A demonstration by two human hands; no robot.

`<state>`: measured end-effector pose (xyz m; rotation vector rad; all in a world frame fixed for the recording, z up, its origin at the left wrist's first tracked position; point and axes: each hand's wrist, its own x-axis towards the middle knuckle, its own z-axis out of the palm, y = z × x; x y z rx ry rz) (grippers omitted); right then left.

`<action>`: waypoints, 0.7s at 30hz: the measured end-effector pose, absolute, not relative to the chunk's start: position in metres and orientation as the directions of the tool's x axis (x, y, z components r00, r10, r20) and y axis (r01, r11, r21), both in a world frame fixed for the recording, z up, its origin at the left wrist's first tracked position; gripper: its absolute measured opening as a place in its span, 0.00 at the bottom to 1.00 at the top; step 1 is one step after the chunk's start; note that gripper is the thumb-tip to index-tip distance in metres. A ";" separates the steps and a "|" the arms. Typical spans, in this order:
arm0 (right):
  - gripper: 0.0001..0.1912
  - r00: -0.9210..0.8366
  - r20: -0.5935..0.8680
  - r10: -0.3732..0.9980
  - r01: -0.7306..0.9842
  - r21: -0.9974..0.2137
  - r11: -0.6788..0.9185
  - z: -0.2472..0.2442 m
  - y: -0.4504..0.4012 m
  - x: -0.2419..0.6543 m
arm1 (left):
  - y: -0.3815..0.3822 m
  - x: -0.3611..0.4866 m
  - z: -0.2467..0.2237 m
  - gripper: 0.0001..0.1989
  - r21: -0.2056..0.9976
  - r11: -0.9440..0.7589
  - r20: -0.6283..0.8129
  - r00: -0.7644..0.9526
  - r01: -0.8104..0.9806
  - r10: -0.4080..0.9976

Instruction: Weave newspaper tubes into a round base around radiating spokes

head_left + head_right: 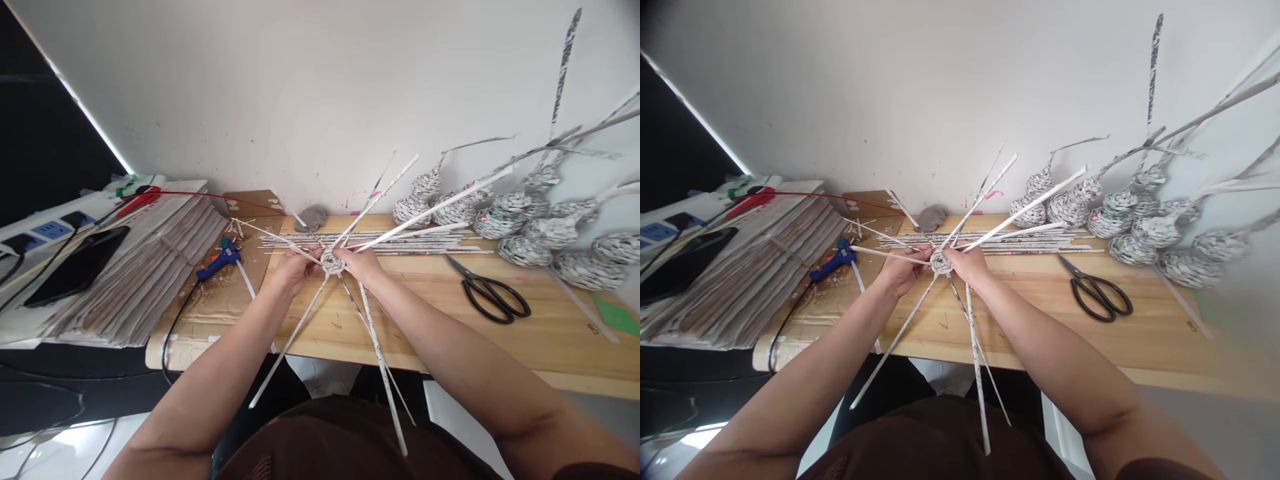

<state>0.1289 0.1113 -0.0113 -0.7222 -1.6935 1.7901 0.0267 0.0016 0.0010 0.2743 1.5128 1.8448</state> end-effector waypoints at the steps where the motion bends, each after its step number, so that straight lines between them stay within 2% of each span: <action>1: 0.06 -0.701 0.008 0.713 -0.049 -0.998 -0.038 -0.012 0.112 0.129 | 0.002 0.027 0.002 0.12 0.907 -0.046 -0.293 -0.705 -0.418 0.646; 6: 0.06 -0.725 0.056 0.687 -0.081 -0.997 -0.004 -0.015 0.114 0.129 | 0.004 0.027 0.000 0.16 0.927 -0.043 -0.258 -0.715 -0.373 0.650; 14: 0.06 -0.750 0.044 0.660 -0.065 -0.998 -0.006 -0.013 0.114 0.130 | 0.006 0.026 -0.009 0.22 0.987 -0.093 -0.044 -0.775 -0.131 0.630; 18: 0.08 -0.761 0.060 0.646 -0.077 -0.997 0.001 -0.013 0.115 0.130 | 0.004 0.026 -0.009 0.24 0.984 -0.077 -0.073 -0.750 -0.163 0.658; 21: 0.06 -0.765 0.055 0.642 -0.037 -0.998 0.042 -0.015 0.116 0.131 | 0.000 0.024 -0.008 0.19 0.979 -0.002 -0.152 -0.740 -0.202 0.656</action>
